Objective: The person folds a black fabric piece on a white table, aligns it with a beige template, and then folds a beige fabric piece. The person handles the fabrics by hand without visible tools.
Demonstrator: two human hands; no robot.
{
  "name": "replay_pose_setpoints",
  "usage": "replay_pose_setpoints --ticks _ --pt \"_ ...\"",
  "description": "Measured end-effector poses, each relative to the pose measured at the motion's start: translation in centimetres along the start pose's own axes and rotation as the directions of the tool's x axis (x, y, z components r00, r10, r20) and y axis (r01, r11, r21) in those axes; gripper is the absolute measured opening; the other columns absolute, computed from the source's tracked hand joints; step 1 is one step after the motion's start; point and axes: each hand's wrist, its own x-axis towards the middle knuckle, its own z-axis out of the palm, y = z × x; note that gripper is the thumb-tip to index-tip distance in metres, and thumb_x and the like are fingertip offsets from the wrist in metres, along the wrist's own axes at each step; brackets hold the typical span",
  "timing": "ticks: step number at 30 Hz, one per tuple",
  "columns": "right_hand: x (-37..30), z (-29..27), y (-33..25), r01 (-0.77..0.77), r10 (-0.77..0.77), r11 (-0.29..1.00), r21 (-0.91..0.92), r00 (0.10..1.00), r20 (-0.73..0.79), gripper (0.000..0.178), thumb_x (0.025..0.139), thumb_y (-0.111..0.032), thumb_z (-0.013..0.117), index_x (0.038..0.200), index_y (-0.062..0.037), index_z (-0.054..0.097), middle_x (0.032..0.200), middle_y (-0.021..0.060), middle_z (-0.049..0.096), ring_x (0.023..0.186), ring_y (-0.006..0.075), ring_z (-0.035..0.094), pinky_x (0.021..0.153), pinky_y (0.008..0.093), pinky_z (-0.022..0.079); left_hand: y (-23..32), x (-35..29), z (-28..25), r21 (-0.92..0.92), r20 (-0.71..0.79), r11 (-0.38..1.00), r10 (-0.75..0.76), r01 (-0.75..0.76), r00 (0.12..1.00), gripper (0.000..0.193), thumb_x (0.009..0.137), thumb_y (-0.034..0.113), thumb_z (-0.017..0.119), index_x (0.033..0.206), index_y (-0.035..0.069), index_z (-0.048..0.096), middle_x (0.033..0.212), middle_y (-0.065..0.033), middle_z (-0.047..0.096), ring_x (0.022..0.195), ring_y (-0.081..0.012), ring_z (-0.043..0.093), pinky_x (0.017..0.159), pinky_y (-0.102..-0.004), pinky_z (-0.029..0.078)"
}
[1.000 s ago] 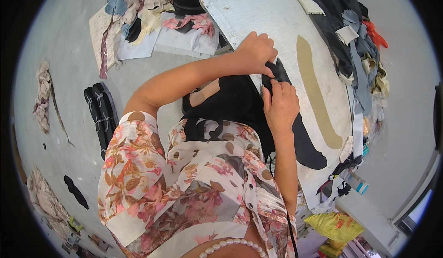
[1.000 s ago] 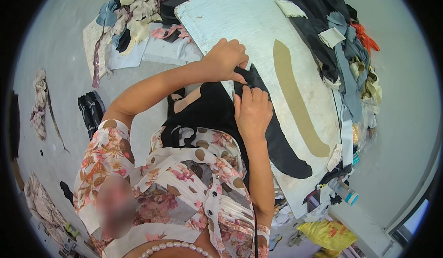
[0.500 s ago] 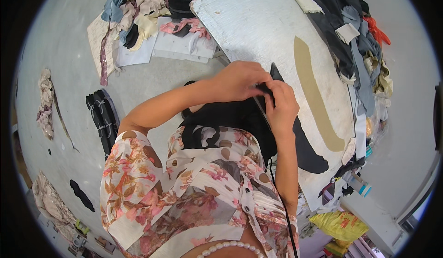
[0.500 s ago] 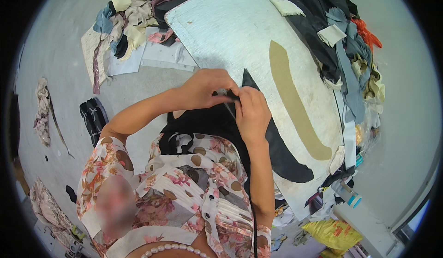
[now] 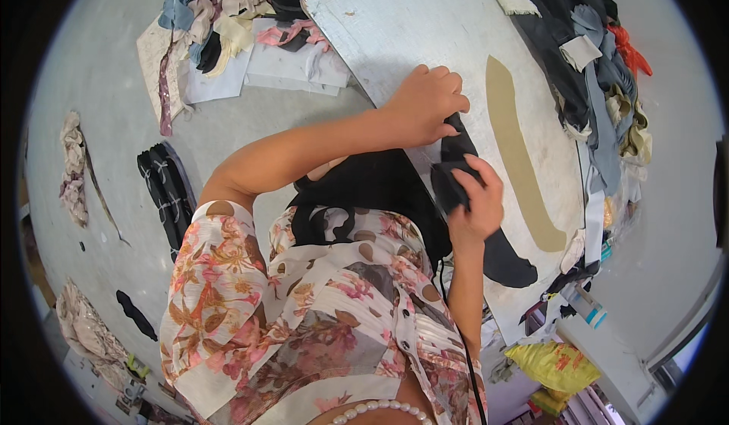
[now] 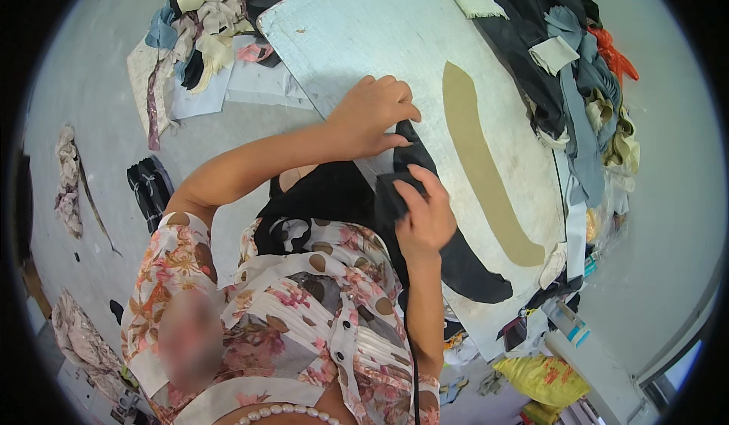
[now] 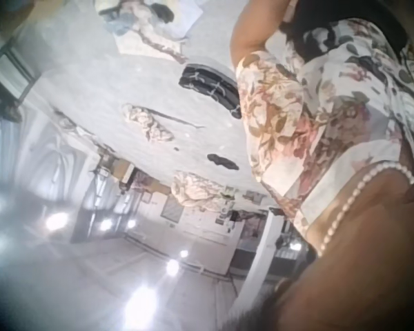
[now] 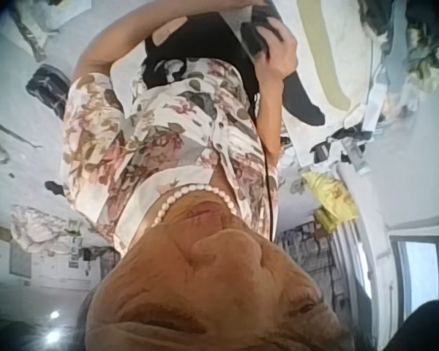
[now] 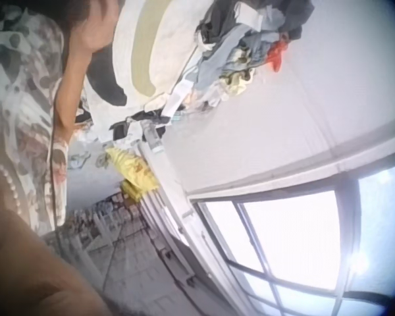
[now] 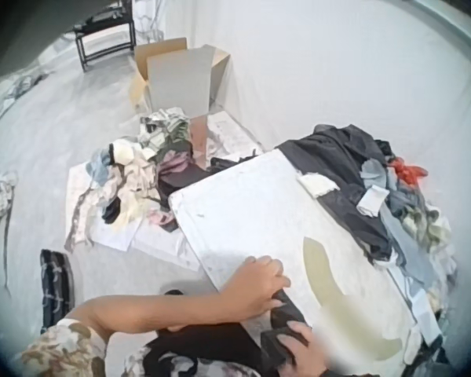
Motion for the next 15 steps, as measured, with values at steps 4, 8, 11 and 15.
replay_pose_setpoints --ticks 4,8,11,15 --pt "1.1 -3.5 -1.0 -0.123 0.134 0.977 0.172 0.989 -0.056 0.033 0.065 0.01 0.058 0.093 -0.003 0.069 0.099 0.0126 0.07 0.088 0.0244 0.068 0.071 0.03 0.053 0.4 0.2 -0.7 -0.004 0.059 1.0 -0.031 0.031 0.998 0.03 0.068 0.02 0.083 0.091 0.014 0.065 0.097 -0.0021 0.057 0.097 -0.0226 0.053 0.08 -0.0366 0.039" --pt "3.6 -6.5 -0.9 -0.274 0.24 0.942 0.196 0.954 0.182 0.024 0.069 0.007 0.063 0.092 0.0004 0.065 0.093 0.0092 0.069 0.073 0.0162 0.062 0.06 0.0232 0.046 -0.1 0.7 -0.7 -0.092 0.084 0.996 0.008 0.0 0.996 0.025 0.068 0.014 0.081 0.086 0.012 0.063 0.087 -0.0019 0.059 0.087 -0.023 0.056 0.076 -0.0372 0.042" --pt "5.6 -7.4 -0.2 -0.377 0.277 0.905 0.194 0.872 0.405 0.02 0.072 0.002 0.07 0.089 0.0023 0.06 0.078 0.0094 0.061 0.058 0.015 0.049 0.055 0.0246 0.042 -0.1 1.3 -0.8 -0.257 0.124 0.963 -0.044 0.075 0.991 0.02 0.071 0.006 0.077 0.084 0.009 0.062 0.078 -0.0023 0.063 0.074 -0.0198 0.06 0.067 -0.0342 0.045" --pt "9.7 -5.7 0.6 -0.358 0.213 0.929 0.094 0.724 0.656 0.024 0.074 -0.008 0.075 0.088 0.0009 0.059 0.069 0.0125 0.052 0.055 0.0223 0.047 0.054 0.0327 0.039 -0.6 1.5 -0.9 -0.54 0.237 0.779 -0.221 0.317 0.946 0.017 0.074 0.0 0.07 0.089 0.005 0.063 0.073 -0.0031 0.067 0.062 -0.0116 0.059 0.059 -0.0281 0.046"
